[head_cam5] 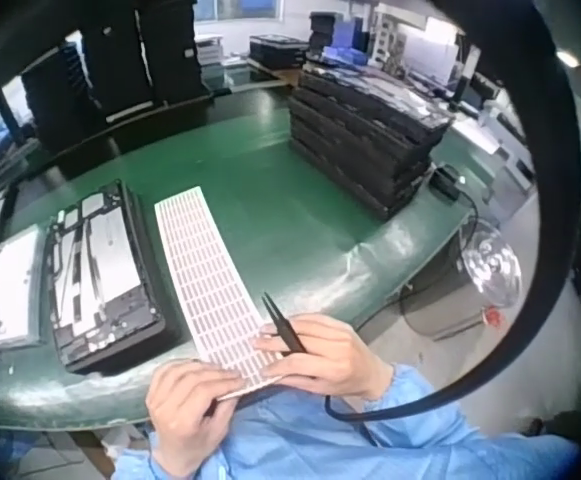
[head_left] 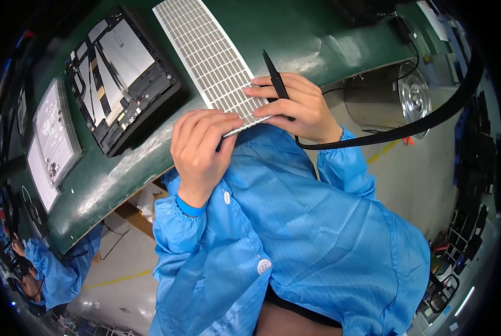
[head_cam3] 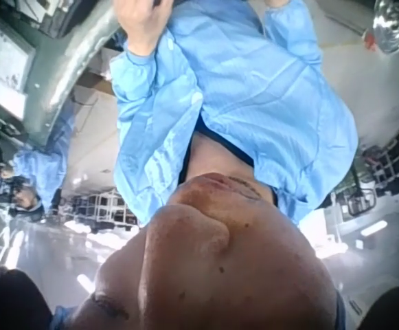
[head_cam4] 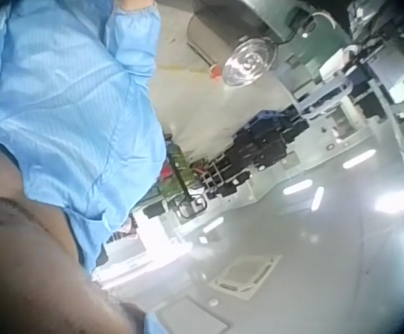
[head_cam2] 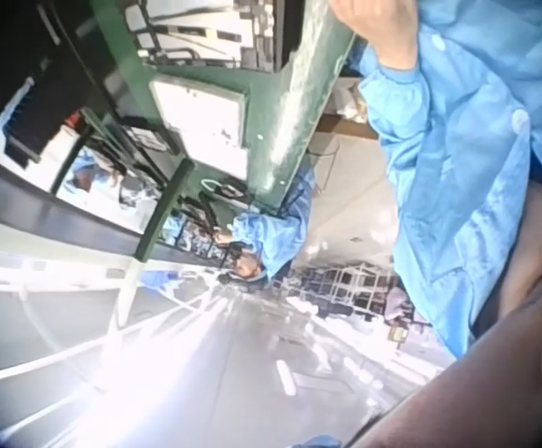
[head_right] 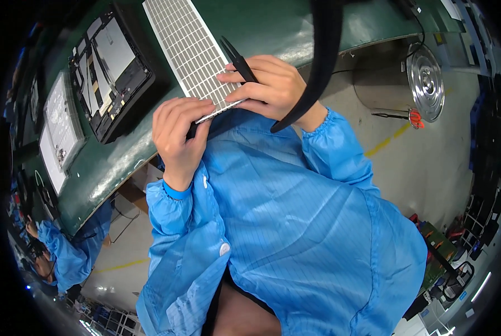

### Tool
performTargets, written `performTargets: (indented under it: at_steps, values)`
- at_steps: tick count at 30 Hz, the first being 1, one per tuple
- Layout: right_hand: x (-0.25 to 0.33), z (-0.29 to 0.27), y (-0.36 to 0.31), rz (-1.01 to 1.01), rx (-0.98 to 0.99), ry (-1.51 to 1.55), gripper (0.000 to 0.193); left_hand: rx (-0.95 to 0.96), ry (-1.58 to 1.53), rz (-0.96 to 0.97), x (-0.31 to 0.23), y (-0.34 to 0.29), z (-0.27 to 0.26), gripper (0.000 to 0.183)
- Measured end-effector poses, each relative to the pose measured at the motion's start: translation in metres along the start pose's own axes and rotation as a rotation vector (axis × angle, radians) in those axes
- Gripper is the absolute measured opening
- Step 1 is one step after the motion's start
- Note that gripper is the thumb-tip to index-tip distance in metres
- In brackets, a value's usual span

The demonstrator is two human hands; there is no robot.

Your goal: The person assembles an electronic tablet by applying adhesive strips and barcode labels to a tablet screen and attaching a circuit board and screws from a tray of screws, using a pen and a pry tool.

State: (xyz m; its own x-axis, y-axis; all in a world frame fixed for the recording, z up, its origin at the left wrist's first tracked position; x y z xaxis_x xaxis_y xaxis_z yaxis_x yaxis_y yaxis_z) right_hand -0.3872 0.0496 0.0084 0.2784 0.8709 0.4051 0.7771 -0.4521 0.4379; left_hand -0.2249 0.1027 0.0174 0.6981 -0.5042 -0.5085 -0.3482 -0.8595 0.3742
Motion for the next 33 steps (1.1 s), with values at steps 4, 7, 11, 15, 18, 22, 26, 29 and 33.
performTargets:
  at_steps: [4, 7, 11, 15, 18, 22, 26, 29, 33]
  values:
    - [0.002, -0.002, 0.001, -0.010, -0.021, -0.027, 0.022, -0.010, 0.029, 0.012, -0.002, 0.001, -0.001, 0.027]
    - [0.005, -0.002, 0.005, -0.017, -0.002, -0.045, 0.022, -0.007, 0.057, 0.022, 0.000, -0.002, 0.000, 0.026]
    - [0.011, -0.005, 0.008, -0.016, 0.029, -0.068, 0.021, 0.006, 0.065, 0.015, 0.000, -0.003, -0.001, 0.027]
    - [0.011, -0.004, 0.007, 0.017, 0.039, -0.082, 0.024, -0.003, 0.054, 0.012, 0.000, -0.003, -0.001, 0.029]
    - [0.010, -0.004, 0.007, 0.028, -0.007, -0.023, 0.028, -0.005, 0.054, 0.010, 0.000, -0.001, 0.000, 0.031]
    - [0.013, -0.007, 0.006, -0.049, -0.056, -0.106, 0.032, -0.029, -0.007, -0.026, 0.003, 0.000, -0.003, 0.030]
    - [0.020, -0.013, 0.008, -0.094, -0.116, -0.165, 0.032, -0.039, -0.060, -0.046, 0.006, 0.004, -0.003, 0.030]
    - [0.013, -0.014, 0.007, -0.100, -0.148, -0.119, 0.030, -0.024, -0.162, -0.088, 0.009, 0.007, -0.003, 0.029]
    - [0.009, -0.018, 0.014, -0.065, -0.087, -0.105, 0.030, -0.015, -0.181, -0.104, 0.010, 0.012, -0.003, 0.027]
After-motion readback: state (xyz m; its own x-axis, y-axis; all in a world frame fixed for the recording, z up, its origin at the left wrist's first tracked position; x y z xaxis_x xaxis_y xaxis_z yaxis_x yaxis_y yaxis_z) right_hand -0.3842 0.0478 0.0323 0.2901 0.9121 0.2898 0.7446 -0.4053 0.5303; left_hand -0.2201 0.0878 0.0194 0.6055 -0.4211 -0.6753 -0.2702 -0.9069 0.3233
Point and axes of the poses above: each hand's wrist, its own y-axis towards the middle knuckle, its own z-axis out of the palm, x = y × z, the point moved 8 cm from there along y, towards the middle knuckle, and after that the axes turned 14 degrees about x, right-handed, at the moved point
